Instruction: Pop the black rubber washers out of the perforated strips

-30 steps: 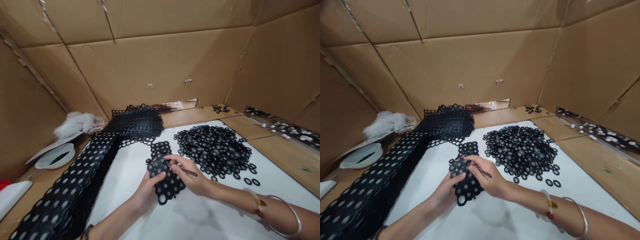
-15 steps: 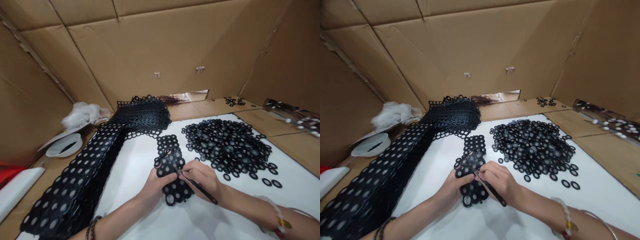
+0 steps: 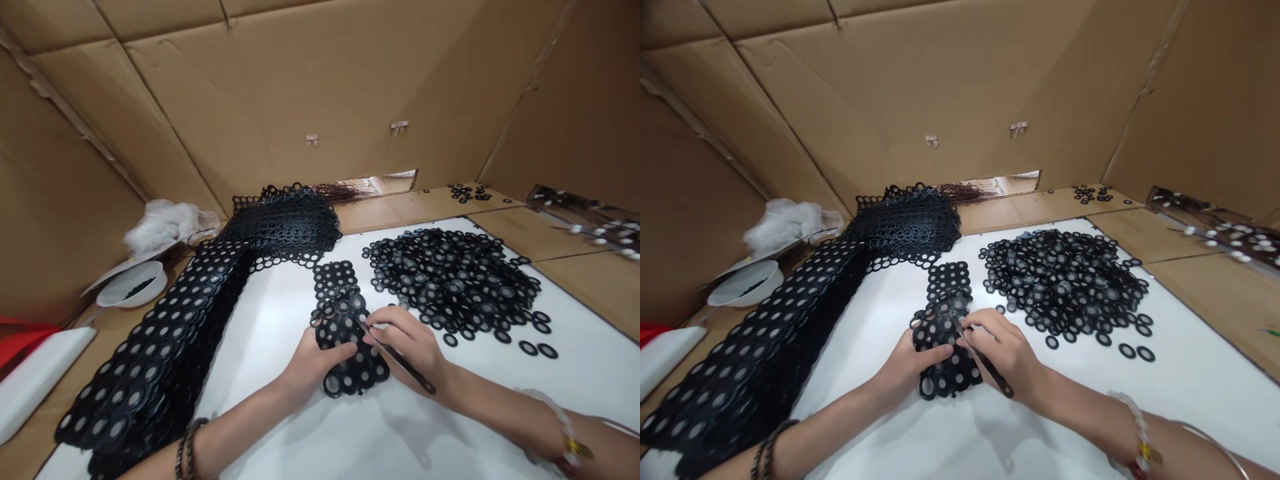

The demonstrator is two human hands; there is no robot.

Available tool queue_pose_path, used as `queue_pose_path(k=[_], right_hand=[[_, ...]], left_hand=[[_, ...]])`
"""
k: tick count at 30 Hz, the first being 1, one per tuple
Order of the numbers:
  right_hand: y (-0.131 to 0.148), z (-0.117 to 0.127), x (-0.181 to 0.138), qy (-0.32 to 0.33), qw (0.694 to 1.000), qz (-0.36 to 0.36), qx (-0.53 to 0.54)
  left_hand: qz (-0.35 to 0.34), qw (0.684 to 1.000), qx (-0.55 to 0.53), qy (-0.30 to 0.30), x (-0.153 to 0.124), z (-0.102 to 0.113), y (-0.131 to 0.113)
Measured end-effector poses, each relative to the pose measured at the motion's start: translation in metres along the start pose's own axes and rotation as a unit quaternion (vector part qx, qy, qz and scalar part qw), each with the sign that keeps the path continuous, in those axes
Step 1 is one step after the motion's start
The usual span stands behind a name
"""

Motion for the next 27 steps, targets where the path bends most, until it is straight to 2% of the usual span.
queue_pose_path(k=[14, 20, 22, 27], right_hand=[[-0.0013, 0.0061, 0.0024, -0.020, 0.999, -0.041, 0.018], [-0.0030, 0.0103, 0.0051, -0.035, 0.996, -0.070, 0.048], [-0.0025, 0.0097, 0.0060, -0.032, 0.997, -0.053, 0.046], [0.0023, 0.0043, 0.0050, -0.023, 0.999, 0.039, 0.003]], left_hand=[[0.019, 1.000, 0.012, 0.021, 0.0030, 0.0046, -0.0013], [0.023, 1.000, -0.007, -0.009, 0.0027, 0.0031, -0.0032], [0.021, 1.000, -0.016, -0.013, 0.0034, 0.0024, -0.0044], [0.022, 0.999, -0.042, -0.010, 0.0045, 0.0035, -0.0058]])
Point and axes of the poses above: each hand's wrist, its own x-axis towards the middle knuckle, its own z-axis out of the back of the hand, y = z × x, the point moved 1 cm from there along x, towards the middle knuckle, and after that the axes turned 13 degrees about y, right-handed, at the moved point
